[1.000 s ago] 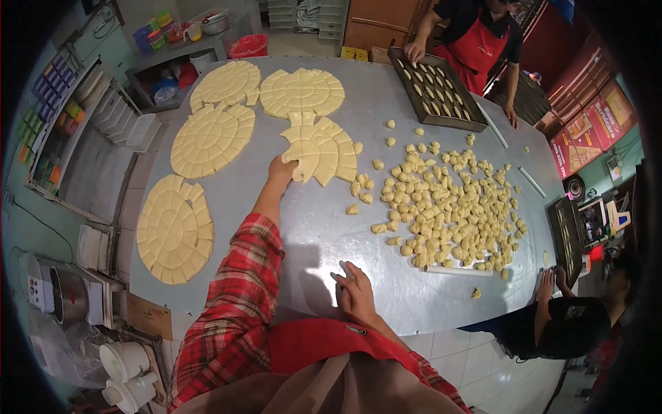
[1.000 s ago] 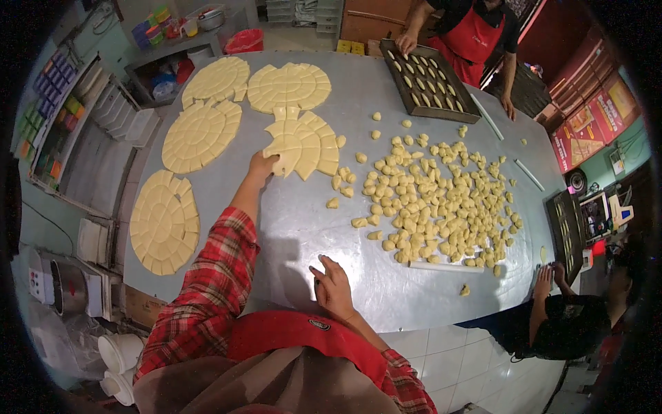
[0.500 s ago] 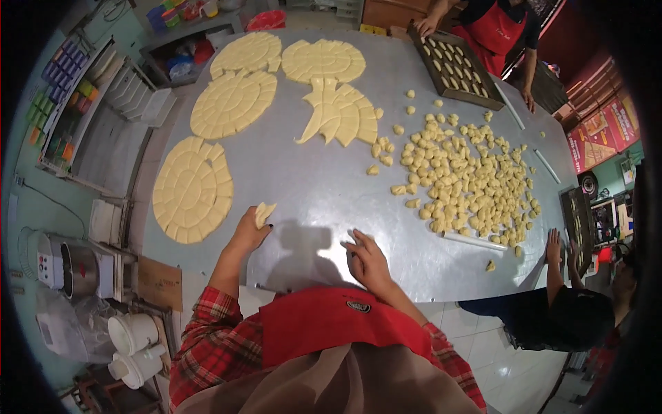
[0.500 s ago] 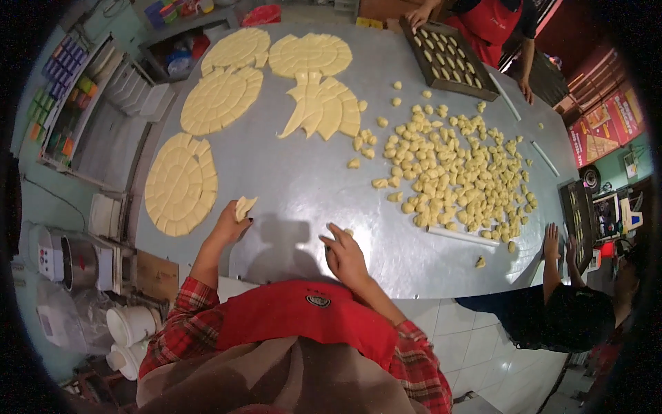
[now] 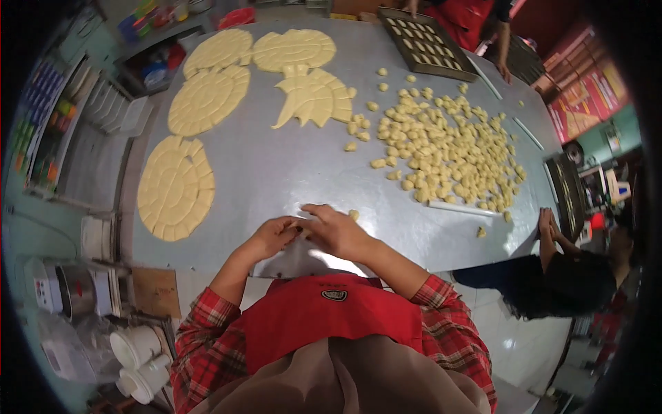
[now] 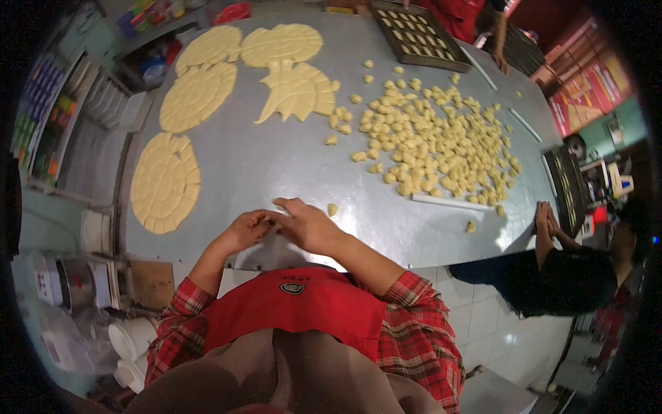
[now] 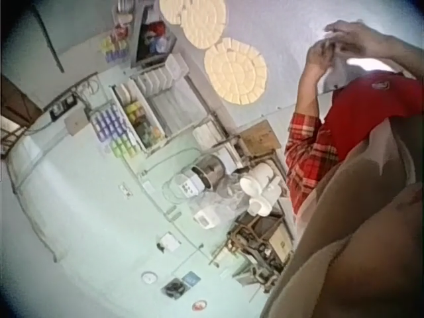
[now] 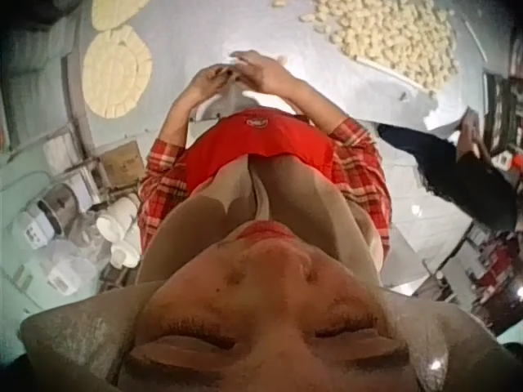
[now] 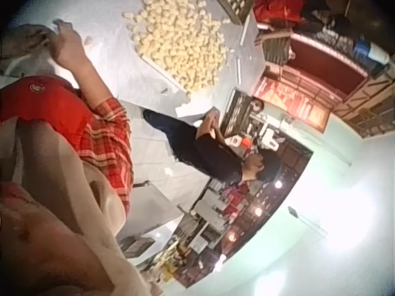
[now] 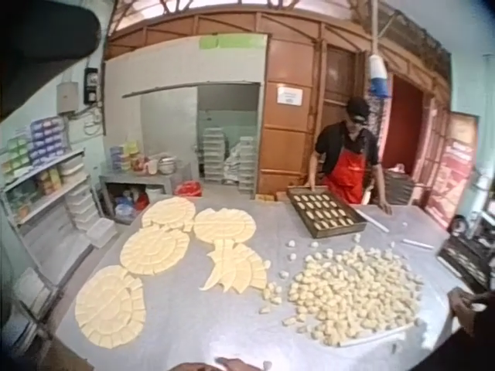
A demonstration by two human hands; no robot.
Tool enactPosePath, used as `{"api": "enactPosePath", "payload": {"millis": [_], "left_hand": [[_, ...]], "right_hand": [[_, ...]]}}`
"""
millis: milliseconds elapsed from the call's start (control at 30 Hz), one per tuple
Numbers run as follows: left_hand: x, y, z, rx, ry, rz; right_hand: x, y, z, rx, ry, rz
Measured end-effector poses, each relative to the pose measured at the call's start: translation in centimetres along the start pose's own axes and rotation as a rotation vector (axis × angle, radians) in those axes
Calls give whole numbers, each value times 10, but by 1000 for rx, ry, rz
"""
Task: Shaping small pieces of dough into uniform round balls on a large metal production table.
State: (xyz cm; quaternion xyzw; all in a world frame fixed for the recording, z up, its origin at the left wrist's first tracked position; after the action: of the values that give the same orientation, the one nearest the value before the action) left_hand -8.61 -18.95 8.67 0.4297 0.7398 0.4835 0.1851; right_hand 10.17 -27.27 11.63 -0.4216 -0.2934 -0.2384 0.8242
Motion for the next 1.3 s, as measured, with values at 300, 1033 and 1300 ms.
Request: {"api": "enactPosePath", "payload": {"millis": [300,1033,1300], "left_hand": [[-62,18,31,43,-192,-88],[-74,-6,40,-355,550,722],[-99,-15,114,-488,714,948]], "right_hand": [[9,-10,-61,-253,-8,-179],[100,60,-214,-459,34,-358],[45,107,-160,-269,-118,-383]]}}
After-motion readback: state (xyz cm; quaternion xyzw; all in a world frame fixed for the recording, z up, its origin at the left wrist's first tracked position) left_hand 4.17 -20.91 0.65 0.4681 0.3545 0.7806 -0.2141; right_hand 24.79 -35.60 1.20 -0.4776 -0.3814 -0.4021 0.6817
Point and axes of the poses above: each hand's wrist, its own z-axis towards the middle knuckle, its own x-axis out of the back of the hand, y = z × x, the point moved 1 cm from there along z, towards the middle knuckle, and after that the axes turned 2 degrees about y, right-handed, at the moved point
